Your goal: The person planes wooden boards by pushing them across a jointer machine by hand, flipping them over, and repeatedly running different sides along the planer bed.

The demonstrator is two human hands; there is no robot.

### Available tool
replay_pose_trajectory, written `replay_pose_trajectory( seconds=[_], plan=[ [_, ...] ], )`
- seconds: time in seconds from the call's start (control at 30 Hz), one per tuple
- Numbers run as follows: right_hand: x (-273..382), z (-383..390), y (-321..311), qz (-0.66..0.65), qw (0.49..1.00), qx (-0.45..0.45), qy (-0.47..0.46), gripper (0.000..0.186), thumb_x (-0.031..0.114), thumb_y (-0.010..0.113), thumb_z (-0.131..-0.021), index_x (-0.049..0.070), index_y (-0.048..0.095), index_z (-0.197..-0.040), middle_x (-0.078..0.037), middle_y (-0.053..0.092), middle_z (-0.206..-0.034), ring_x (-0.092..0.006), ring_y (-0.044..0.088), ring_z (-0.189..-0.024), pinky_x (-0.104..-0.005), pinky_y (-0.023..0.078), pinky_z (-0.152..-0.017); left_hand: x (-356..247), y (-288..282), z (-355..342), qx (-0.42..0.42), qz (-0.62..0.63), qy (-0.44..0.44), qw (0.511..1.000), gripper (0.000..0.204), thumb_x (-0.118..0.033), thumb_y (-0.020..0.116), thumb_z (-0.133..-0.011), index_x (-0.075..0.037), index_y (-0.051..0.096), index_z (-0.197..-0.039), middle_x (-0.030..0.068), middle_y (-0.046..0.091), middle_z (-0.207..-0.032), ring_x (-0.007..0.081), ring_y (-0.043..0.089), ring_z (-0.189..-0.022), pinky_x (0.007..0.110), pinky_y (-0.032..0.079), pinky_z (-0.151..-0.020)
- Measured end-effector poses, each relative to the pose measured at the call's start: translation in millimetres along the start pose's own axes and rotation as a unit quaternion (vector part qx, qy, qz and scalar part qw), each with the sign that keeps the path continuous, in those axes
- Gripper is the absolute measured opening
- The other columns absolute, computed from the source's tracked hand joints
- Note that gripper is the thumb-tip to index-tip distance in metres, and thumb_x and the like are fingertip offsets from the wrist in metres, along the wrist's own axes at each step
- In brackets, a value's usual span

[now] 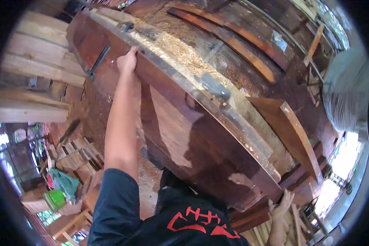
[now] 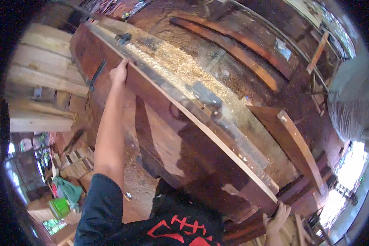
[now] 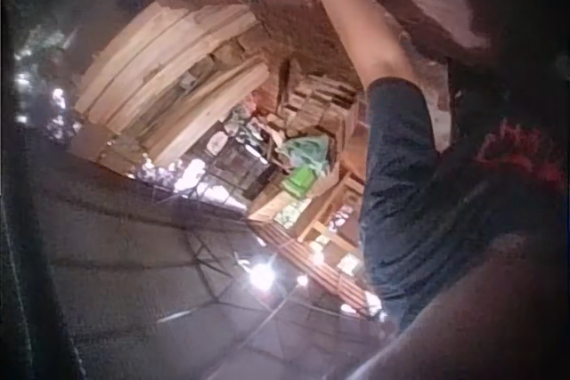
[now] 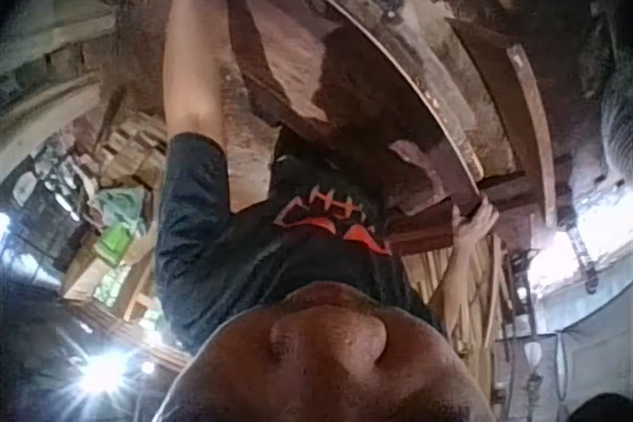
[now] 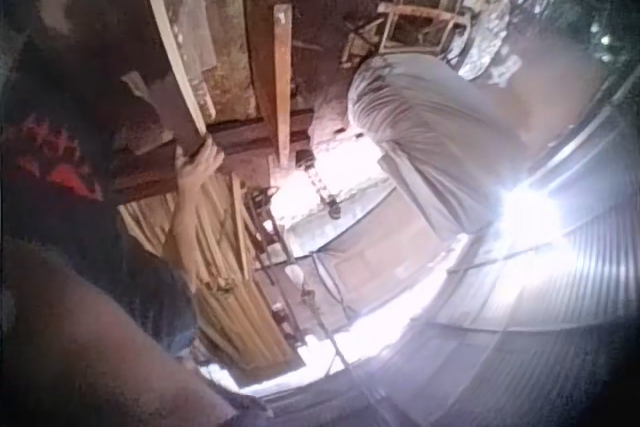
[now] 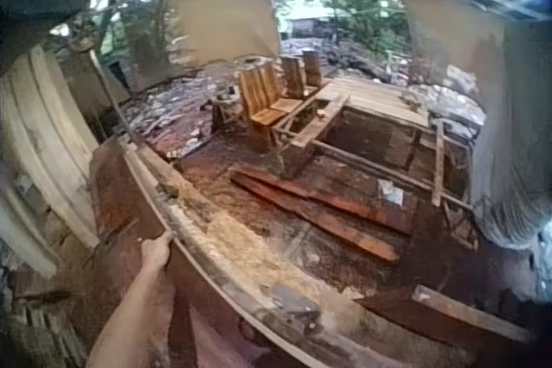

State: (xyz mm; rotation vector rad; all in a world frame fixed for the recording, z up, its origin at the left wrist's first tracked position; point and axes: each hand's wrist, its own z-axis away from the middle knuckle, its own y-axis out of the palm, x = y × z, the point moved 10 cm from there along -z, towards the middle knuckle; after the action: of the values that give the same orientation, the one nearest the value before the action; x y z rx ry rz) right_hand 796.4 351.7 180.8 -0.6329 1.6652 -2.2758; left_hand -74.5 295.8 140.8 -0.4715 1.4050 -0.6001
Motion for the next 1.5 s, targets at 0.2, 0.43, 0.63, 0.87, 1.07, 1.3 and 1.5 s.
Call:
replay_pose_trajectory(
  seconds=[0.2,0.43,0.63,0.87,1.07,1.3,1.5],
  plan=[
    [29.4,-9.4,13.3,0.05,0.993,-0.073,-0.083,0.086,0.053,0.073,-0.087,-0.005,0.045,-0.143,-0.029,0.051,-0.126,-0.0533,0.045,-0.12,-0.063,0.036,-0.105,-6.1,-7.8,-28.0,0.014,-0.082,-0.027,0.996,0.083,-0.058,0.078,-0.067,0.013,0.072,-0.11,0.0333,0.067,-0.123,0.0393,0.067,-0.116,0.042,0.051,-0.1],
    [46.7,-25.7,19.8,0.039,0.99,-0.106,-0.084,0.093,0.046,0.084,-0.08,-0.004,0.043,-0.147,-0.028,0.049,-0.141,-0.0551,0.038,-0.136,-0.0646,0.025,-0.118,-13.4,-7.6,-69.9,0.024,0.002,-0.011,1.0,0.077,-0.055,0.08,-0.071,0.012,0.072,-0.109,0.0316,0.068,-0.123,0.0398,0.068,-0.115,0.043,0.053,-0.1],
    [141.7,-84.4,8.9,0.023,0.996,-0.072,-0.043,0.091,0.039,0.085,-0.075,-0.003,0.045,-0.145,-0.026,0.054,-0.132,-0.0525,0.044,-0.127,-0.0623,0.029,-0.115,-16.8,-22.6,-151.1,0.03,0.06,0.022,0.998,0.081,-0.06,0.08,-0.074,0.011,0.071,-0.114,0.0272,0.071,-0.116,0.0368,0.07,-0.11,0.041,0.055,-0.093],
    [204.2,-91.7,-10.4,-0.022,0.981,-0.059,-0.182,0.078,0.035,0.079,-0.078,0.009,0.052,-0.146,-0.024,0.054,-0.122,-0.0462,0.049,-0.117,-0.0561,0.038,-0.102,49.3,14.7,-3.1,0.151,0.19,-0.039,0.969,0.093,-0.073,0.054,-0.092,0.002,0.051,-0.147,0.0261,0.047,-0.154,0.0375,0.043,-0.145,0.044,0.03,-0.12],
    [194.4,-79.0,-16.1,-0.038,0.938,-0.118,-0.324,0.058,0.023,0.075,-0.082,0.015,0.062,-0.139,-0.028,0.054,-0.133,-0.0447,0.054,-0.111,-0.0538,0.043,-0.096,61.6,37.8,141.5,0.169,0.165,0.006,0.972,0.085,-0.072,0.072,-0.079,0.008,0.063,-0.107,0.0267,0.069,-0.103,0.0352,0.067,-0.103,0.044,0.051,-0.091],
    [197.2,-83.3,-18.9,-0.077,0.941,-0.135,-0.301,0.039,0.015,0.072,-0.086,0.011,0.071,-0.125,-0.028,0.057,-0.132,-0.0442,0.057,-0.107,-0.0525,0.044,-0.094,51.7,33.3,130.8,0.184,0.152,0.009,0.971,0.081,-0.071,0.076,-0.076,0.007,0.064,-0.097,0.0226,0.069,-0.089,0.0301,0.068,-0.087,0.043,0.053,-0.078],
    [244.1,-105.7,-17.1,-0.083,0.933,-0.138,-0.323,0.043,0.015,0.073,-0.084,0.015,0.072,-0.126,-0.026,0.055,-0.139,-0.0414,0.056,-0.104,-0.0503,0.044,-0.089,55.5,26.5,80.9,0.176,0.168,-0.004,0.97,0.08,-0.066,0.078,-0.077,0.011,0.067,-0.093,0.0228,0.071,-0.091,0.0294,0.069,-0.089,0.042,0.053,-0.08]
  ],
)
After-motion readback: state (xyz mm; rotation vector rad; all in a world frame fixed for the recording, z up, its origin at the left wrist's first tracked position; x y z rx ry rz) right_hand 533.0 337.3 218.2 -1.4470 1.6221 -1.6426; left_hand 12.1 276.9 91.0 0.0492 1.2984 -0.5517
